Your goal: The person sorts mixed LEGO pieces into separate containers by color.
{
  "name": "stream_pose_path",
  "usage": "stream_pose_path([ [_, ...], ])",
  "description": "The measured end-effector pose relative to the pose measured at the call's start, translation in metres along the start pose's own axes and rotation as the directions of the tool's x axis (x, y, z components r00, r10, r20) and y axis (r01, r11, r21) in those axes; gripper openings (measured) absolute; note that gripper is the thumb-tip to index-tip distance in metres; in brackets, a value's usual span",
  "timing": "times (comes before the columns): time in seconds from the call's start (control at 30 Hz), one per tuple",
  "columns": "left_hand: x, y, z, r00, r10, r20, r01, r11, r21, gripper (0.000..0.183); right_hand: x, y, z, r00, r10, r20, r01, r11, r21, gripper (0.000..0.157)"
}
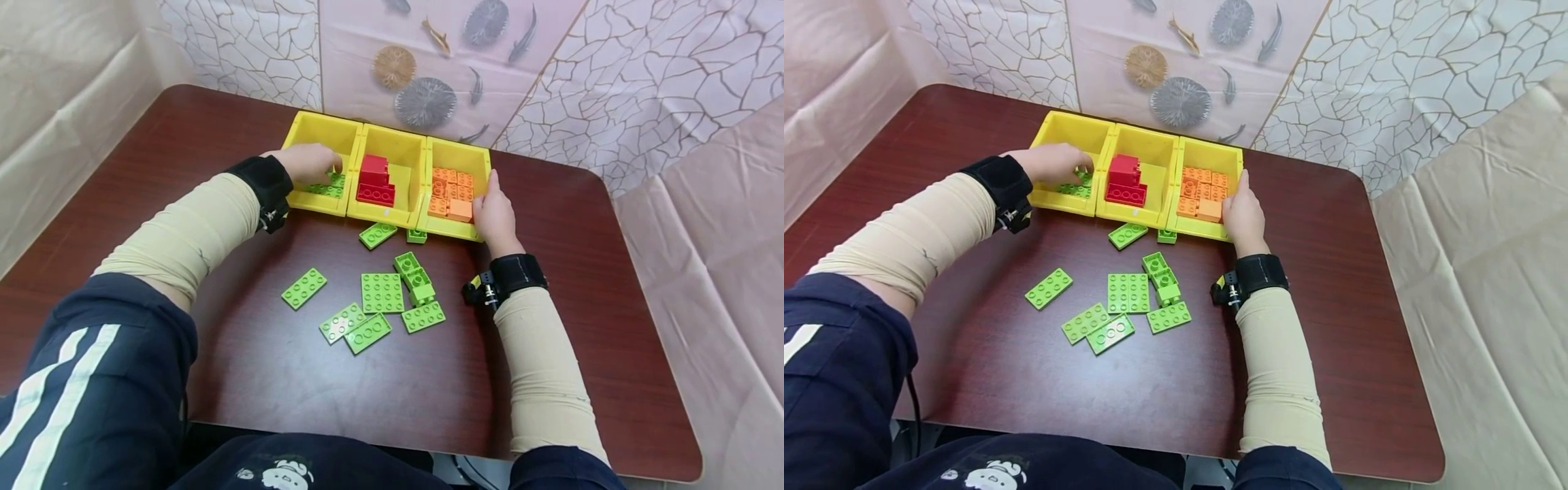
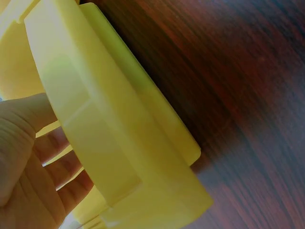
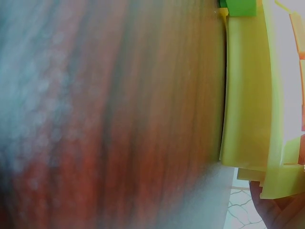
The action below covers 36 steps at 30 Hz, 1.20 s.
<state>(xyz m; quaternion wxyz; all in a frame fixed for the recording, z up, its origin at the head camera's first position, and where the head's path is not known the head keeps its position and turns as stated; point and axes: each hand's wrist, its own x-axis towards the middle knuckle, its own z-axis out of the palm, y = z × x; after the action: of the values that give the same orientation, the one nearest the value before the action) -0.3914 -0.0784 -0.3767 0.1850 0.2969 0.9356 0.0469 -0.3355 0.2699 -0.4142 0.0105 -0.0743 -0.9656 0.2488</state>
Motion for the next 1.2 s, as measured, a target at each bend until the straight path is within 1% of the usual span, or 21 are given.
stream_pose_path([
  [0.17, -0.004, -0.005, 0.0, 1.0, -0.003, 0.015, 0.003, 0.999, -0.033, 0.036, 0.0, -0.006, 0.001, 1.0, -0.008, 0.005, 0.008, 1.0, 0.003, 0.065],
  [0.3, -0.008, -0.006, 0.001, 1.0, 0.002, -0.001, -0.002, 1.0, -0.025, 0.035, -0.001, -0.01, 0.001, 1.0, -0.011, 0.011, 0.011, 1.0, 0.005, 0.065],
  [0.47, -0.015, -0.006, 0.003, 1.0, -0.019, -0.018, 0.019, 1.0, -0.011, 0.034, 0.0, -0.014, 0.003, 1.0, -0.01, 0.017, 0.01, 1.0, 0.005, 0.065],
  [0.57, -0.021, -0.006, 0.003, 0.999, -0.01, -0.045, 0.01, 1.0, -0.013, 0.034, 0.001, -0.015, 0.004, 1.0, -0.014, 0.014, 0.014, 1.0, 0.007, 0.065],
  [0.67, -0.03, -0.005, 0.003, 0.995, 0.026, -0.092, -0.026, 1.0, -0.006, 0.034, 0.0, -0.015, 0.004, 1.0, -0.014, 0.009, 0.014, 1.0, 0.008, 0.065],
  [0.73, -0.039, -0.003, 0.003, 0.99, 0.058, -0.131, -0.058, 0.998, 0.002, 0.034, 0.0, -0.015, 0.003, 1.0, -0.013, 0.008, 0.013, 1.0, 0.009, 0.065],
  [0.8, -0.049, 0.002, 0.005, 0.98, 0.101, -0.173, -0.1, 0.995, 0.017, 0.033, -0.001, -0.015, 0.002, 1.0, -0.011, 0.01, 0.011, 1.0, 0.006, 0.065],
  [0.87, -0.061, 0.008, 0.007, 0.965, 0.149, -0.217, -0.143, 0.989, 0.04, 0.032, -0.002, -0.014, 0.001, 1.0, -0.012, 0.01, 0.012, 1.0, 0.005, 0.065],
  [0.97, -0.078, 0.019, 0.015, 0.94, 0.22, -0.26, -0.208, 0.975, 0.074, 0.031, -0.003, -0.011, 0.0, 1.0, -0.011, 0.009, 0.011, 1.0, 0.004, 0.065],
  [1.03, -0.088, 0.025, 0.021, 0.928, 0.251, -0.274, -0.236, 0.968, 0.086, 0.03, -0.003, -0.009, 0.0, 1.0, -0.01, 0.01, 0.01, 1.0, 0.004, 0.065],
  [1.1, -0.097, 0.031, 0.029, 0.922, 0.275, -0.272, -0.26, 0.961, 0.09, 0.029, -0.003, -0.006, 0.0, 1.0, -0.009, 0.012, 0.009, 1.0, 0.001, 0.065],
  [1.2, -0.107, 0.039, 0.041, 0.923, 0.291, -0.251, -0.273, 0.956, 0.104, 0.027, -0.003, -0.002, -0.001, 1.0, -0.015, 0.009, 0.015, 1.0, 0.003, 0.064],
])
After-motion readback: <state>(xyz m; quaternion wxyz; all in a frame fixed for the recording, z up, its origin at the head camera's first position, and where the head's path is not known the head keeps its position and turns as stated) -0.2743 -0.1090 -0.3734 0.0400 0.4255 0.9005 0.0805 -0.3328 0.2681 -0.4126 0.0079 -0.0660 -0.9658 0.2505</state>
